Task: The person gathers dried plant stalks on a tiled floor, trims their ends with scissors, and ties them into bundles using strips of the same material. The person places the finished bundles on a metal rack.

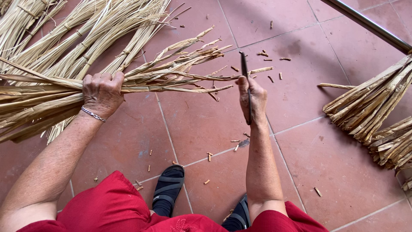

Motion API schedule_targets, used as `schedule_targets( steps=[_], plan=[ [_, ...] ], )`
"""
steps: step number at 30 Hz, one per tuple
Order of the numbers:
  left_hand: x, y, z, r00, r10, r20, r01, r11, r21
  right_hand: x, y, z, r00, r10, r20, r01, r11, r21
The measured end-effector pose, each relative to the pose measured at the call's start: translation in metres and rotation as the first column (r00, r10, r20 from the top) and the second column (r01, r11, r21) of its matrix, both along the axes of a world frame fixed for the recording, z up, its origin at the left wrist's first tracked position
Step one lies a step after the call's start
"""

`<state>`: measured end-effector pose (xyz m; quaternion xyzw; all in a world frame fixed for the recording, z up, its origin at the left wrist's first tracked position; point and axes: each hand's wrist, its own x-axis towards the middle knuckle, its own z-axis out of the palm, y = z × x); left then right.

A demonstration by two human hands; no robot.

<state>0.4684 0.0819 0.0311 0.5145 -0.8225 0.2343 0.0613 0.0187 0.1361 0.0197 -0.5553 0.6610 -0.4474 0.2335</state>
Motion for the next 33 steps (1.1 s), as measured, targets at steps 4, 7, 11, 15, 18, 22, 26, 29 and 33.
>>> schedule_targets(
  steps=[4, 7, 11, 15, 18, 22, 26, 29, 33],
  plan=[
    [0.007, -0.001, 0.003, 0.998, -0.049, 0.042, 0.055, 0.989, -0.137, -0.01, 0.008, 0.026, 0.984, -0.084, 0.155, 0.104, 0.986, -0.129],
    [0.008, 0.0, 0.006, 0.998, -0.042, 0.047, 0.049, 0.985, -0.164, -0.004, 0.019, 0.048, 0.988, -0.112, 0.105, 0.138, 0.948, -0.287],
    [0.009, -0.002, 0.01, 0.997, -0.037, 0.065, 0.048, 0.983, -0.175, 0.012, 0.032, 0.067, 0.982, -0.173, 0.077, 0.189, 0.882, -0.432],
    [0.011, 0.0, 0.015, 0.997, -0.06, 0.039, 0.067, 0.98, -0.188, 0.002, 0.034, 0.079, 0.957, -0.103, 0.27, 0.188, 0.932, -0.311],
    [0.012, 0.001, 0.019, 0.997, -0.077, 0.029, 0.081, 0.977, -0.198, -0.001, 0.034, 0.076, 0.872, 0.117, 0.475, -0.046, 0.986, -0.159],
    [0.01, -0.001, 0.021, 0.995, -0.099, 0.001, 0.097, 0.977, -0.192, 0.022, 0.02, 0.056, 0.796, 0.354, 0.491, -0.412, 0.911, 0.011],
    [0.017, -0.004, 0.02, 0.997, -0.076, 0.033, 0.082, 0.968, -0.239, 0.027, 0.02, 0.043, 0.816, 0.383, 0.433, -0.486, 0.86, 0.156],
    [0.022, -0.004, 0.016, 0.996, -0.087, 0.019, 0.089, 0.972, -0.218, 0.027, 0.019, 0.036, 0.841, 0.364, 0.401, -0.462, 0.868, 0.183],
    [0.021, -0.003, 0.014, 0.993, -0.121, -0.012, 0.116, 0.972, -0.203, 0.027, 0.013, 0.027, 0.865, 0.296, 0.405, -0.387, 0.908, 0.162]
  ],
)
